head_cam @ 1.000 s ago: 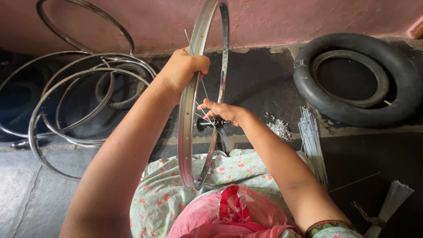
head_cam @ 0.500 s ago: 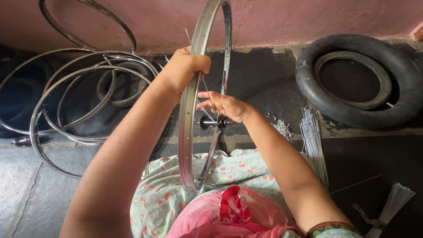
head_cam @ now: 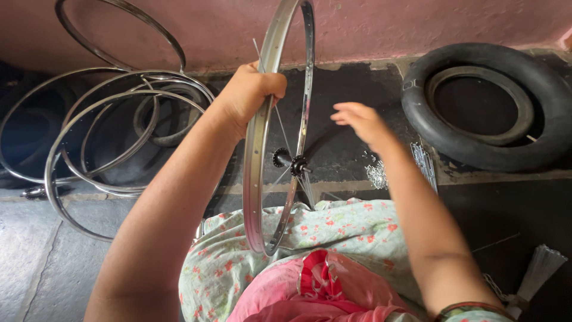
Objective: The person inserts metal spokes into a bicycle hub, then attaches the spokes to a wheel rim and secures them with nuts. The person works on one wheel, inserting and tightening multiple spokes by hand.
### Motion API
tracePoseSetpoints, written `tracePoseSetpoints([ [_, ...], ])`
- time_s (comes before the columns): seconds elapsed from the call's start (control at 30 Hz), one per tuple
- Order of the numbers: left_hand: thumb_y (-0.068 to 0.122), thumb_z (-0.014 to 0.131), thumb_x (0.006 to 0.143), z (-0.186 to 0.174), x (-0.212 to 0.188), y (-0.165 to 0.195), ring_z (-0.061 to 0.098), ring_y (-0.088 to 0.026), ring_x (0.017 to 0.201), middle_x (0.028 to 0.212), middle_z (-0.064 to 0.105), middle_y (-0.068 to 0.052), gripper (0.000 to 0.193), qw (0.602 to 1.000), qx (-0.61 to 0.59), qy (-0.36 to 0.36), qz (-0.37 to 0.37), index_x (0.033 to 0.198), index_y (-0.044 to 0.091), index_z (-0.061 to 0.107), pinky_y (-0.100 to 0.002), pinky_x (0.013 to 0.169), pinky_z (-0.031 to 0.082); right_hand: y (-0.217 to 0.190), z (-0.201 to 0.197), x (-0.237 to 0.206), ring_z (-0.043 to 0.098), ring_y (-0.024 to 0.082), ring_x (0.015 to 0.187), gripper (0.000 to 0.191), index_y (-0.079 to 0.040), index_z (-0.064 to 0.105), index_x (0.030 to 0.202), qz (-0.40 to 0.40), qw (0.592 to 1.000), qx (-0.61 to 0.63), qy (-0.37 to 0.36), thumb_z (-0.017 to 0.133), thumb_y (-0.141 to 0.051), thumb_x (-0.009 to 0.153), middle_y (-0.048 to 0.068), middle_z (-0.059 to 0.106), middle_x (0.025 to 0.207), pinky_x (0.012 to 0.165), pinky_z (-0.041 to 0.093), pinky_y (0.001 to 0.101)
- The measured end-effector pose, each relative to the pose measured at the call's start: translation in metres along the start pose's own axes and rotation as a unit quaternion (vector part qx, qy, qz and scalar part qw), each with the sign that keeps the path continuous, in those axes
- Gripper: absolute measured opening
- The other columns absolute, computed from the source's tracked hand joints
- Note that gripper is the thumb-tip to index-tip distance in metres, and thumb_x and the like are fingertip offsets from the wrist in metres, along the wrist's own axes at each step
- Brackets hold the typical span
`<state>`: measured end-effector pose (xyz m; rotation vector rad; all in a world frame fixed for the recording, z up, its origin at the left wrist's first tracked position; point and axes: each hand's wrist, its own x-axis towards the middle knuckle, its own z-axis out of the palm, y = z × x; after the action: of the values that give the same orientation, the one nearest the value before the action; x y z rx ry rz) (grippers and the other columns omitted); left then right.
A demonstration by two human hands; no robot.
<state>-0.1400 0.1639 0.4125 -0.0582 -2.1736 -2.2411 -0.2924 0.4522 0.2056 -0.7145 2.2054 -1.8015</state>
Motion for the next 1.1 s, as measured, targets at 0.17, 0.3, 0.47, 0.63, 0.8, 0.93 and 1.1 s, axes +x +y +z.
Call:
tracePoseSetpoints([
  [0.17,0.01,0.067,0.068,0.0,0.001,-0.004,0.047,-0.012,0.054,0.063,0.053,-0.001,0.01,1.0,-0.004,-0.012,0.005,0.072,0.008,0.058,-0.03,0.049,0.036,0.072,-0.1,-0.056,0.069,0.021,0.105,0.041,-0.002,0.063,0.135,0.095,0.979,-0.088,0.16,0.06,-0.017,0.098,0.013,0.074,0.119,0.093,0.05,0.0356],
  [0.3,0.009,0.067,0.068,0.003,0.011,-0.004,0.047,-0.012,0.054,0.063,0.053,0.0,0.01,1.0,-0.012,-0.018,0.005,0.073,0.009,0.058,-0.03,0.049,0.037,0.122,-0.13,-0.097,0.071,0.028,0.106,0.028,-0.008,0.074,0.121,0.098,0.891,-0.367,0.25,0.072,-0.016,0.095,0.017,0.075,0.113,0.092,0.054,0.039],
  [0.47,0.009,0.067,0.069,0.003,0.021,-0.001,0.048,-0.011,0.053,0.063,0.054,0.0,0.01,1.0,-0.007,-0.006,0.0,0.073,0.008,0.059,-0.03,0.048,0.036,0.155,-0.108,-0.114,0.07,0.034,0.109,0.03,-0.013,0.076,0.117,0.192,0.863,-0.45,0.125,0.067,-0.017,0.088,0.015,0.075,0.115,0.097,0.054,0.0433],
  [0.63,0.008,0.067,0.066,0.003,0.026,0.003,0.046,-0.013,0.049,0.061,0.053,-0.001,0.011,0.999,-0.035,0.012,-0.028,0.073,0.008,0.059,-0.032,0.045,0.036,0.165,-0.064,-0.082,0.066,0.034,0.117,0.042,-0.015,0.072,0.126,0.212,0.842,-0.494,0.036,0.071,-0.019,0.084,0.016,0.072,0.122,0.103,0.051,0.0416],
  [0.8,0.008,0.069,0.068,0.008,0.028,0.007,0.047,-0.013,0.049,0.062,0.054,-0.002,0.012,0.999,-0.015,0.023,-0.026,0.073,0.007,0.059,-0.032,0.045,0.038,0.171,-0.039,-0.042,0.052,0.034,0.134,0.061,-0.017,0.057,0.14,0.137,0.834,-0.535,-0.02,0.075,-0.028,0.082,0.01,0.055,0.146,0.11,0.045,0.0437],
  [0.93,0.008,0.068,0.067,0.011,0.025,0.008,0.049,-0.014,0.047,0.062,0.056,-0.002,0.011,0.996,-0.039,0.031,-0.071,0.074,0.007,0.06,-0.033,0.043,0.041,0.182,-0.026,-0.03,0.044,0.036,0.137,0.062,-0.02,0.052,0.142,0.148,0.817,-0.557,-0.006,0.073,-0.034,0.086,0.012,0.044,0.152,0.108,0.042,0.0461],
  [1.1,0.007,0.07,0.069,0.011,0.025,0.009,0.047,-0.012,0.05,0.064,0.054,-0.001,0.013,0.997,-0.031,0.031,-0.06,0.075,0.006,0.058,-0.033,0.045,0.04,0.194,-0.031,-0.027,0.057,0.032,0.132,0.036,-0.02,0.063,0.131,0.275,0.82,-0.503,-0.003,0.058,-0.031,0.097,0.009,0.06,0.144,0.107,0.05,0.0475],
])
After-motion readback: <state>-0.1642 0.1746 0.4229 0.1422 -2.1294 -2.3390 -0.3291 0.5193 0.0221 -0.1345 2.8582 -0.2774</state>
